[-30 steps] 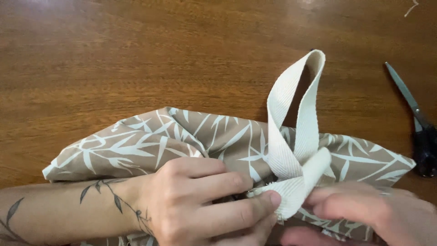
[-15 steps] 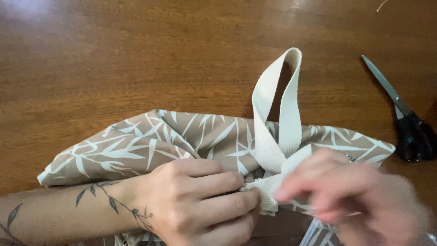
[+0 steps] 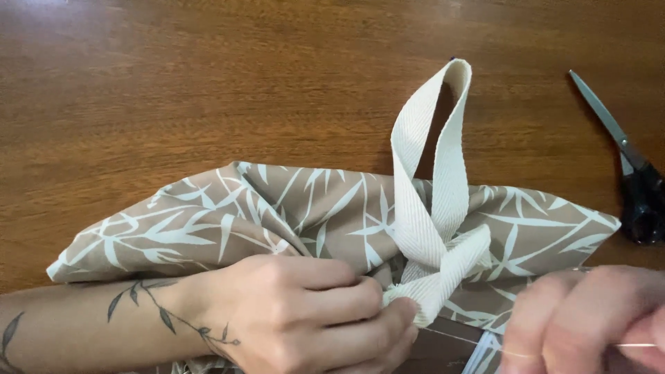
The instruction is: Hand sewing a strap onto a fabric bag, cutting the thread with scissors, and pouring water from a thermos into a cup.
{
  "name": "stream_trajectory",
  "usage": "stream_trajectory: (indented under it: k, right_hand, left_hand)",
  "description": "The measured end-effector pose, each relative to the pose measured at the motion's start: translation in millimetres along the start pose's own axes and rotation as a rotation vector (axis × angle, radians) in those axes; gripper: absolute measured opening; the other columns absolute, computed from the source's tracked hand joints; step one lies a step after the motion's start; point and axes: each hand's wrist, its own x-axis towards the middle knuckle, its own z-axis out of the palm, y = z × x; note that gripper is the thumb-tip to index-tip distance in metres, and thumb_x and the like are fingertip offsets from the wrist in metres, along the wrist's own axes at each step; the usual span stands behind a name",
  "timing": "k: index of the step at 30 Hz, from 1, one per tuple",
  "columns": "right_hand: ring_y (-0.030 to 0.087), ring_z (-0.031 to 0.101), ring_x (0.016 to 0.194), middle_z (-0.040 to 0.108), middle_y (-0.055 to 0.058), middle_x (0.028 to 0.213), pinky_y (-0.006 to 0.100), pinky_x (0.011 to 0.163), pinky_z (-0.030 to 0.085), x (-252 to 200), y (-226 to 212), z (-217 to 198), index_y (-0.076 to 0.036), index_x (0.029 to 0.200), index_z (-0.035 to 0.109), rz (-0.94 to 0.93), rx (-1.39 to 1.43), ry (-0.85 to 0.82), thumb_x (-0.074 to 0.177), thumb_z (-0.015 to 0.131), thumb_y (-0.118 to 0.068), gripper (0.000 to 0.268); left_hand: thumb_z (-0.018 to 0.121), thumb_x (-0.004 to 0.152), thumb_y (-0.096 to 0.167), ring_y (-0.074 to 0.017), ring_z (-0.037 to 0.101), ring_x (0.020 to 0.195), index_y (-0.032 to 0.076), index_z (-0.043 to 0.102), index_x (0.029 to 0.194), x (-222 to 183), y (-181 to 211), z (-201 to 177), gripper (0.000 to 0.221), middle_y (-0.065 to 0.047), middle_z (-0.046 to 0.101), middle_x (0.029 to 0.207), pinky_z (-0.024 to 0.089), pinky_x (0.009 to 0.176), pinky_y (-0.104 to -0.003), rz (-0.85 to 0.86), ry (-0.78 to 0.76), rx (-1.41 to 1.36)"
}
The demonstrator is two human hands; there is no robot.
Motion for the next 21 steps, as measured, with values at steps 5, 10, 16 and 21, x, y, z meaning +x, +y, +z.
stream_trajectory:
  k: [5,10,16,21]
  right_hand:
    - [0.023,0.080,0.066,0.069,0.008,0.084,0.030,0.065,0.076,-11.8,18.8,-8.3,-0.023,0.119,0.064,-0.102,0.060,-0.072,0.112,0.050,-0.030,0.017]
    - [0.003,0.079,0.078,0.071,-0.007,0.087,0.018,0.082,0.072,-0.8,7.6,38.5,-0.015,0.087,0.064,-0.145,-0.744,0.068,0.066,0.086,-0.021,0.030]
    - [-0.003,0.077,0.077,0.069,-0.009,0.092,0.009,0.073,0.067,0.4,20.3,12.6,-0.020,0.088,0.076,-0.442,-0.942,-0.256,0.076,0.090,-0.031,0.021]
    - [0.000,0.077,0.081,0.071,-0.006,0.098,0.011,0.078,0.068,-0.5,22.5,-1.1,-0.017,0.093,0.079,-0.540,-0.926,-0.405,0.082,0.084,-0.018,0.013]
  left_hand:
    - [0.068,0.113,0.008,-0.0112,0.047,0.064,0.001,0.072,0.112,-8.0,-1.7,-5.2,0.008,-0.007,0.056,0.093,0.049,0.065,-0.022,0.000,-0.008,-0.113]
    - [0.070,0.107,0.005,-0.0029,0.055,0.064,0.005,0.065,0.092,-16.4,5.9,3.8,0.016,0.005,0.066,0.095,0.036,0.043,-0.015,-0.048,0.062,-0.002]
    - [0.073,0.107,0.000,-0.0021,0.055,0.068,0.008,0.071,0.107,-15.5,-0.1,-5.1,0.008,0.003,0.064,0.102,0.039,0.046,-0.015,-0.011,0.021,-0.041]
    - [0.073,0.106,0.002,-0.0028,0.054,0.066,0.006,0.068,0.102,-15.7,1.6,-3.5,0.008,0.002,0.063,0.097,0.039,0.046,-0.016,-0.070,0.036,-0.087]
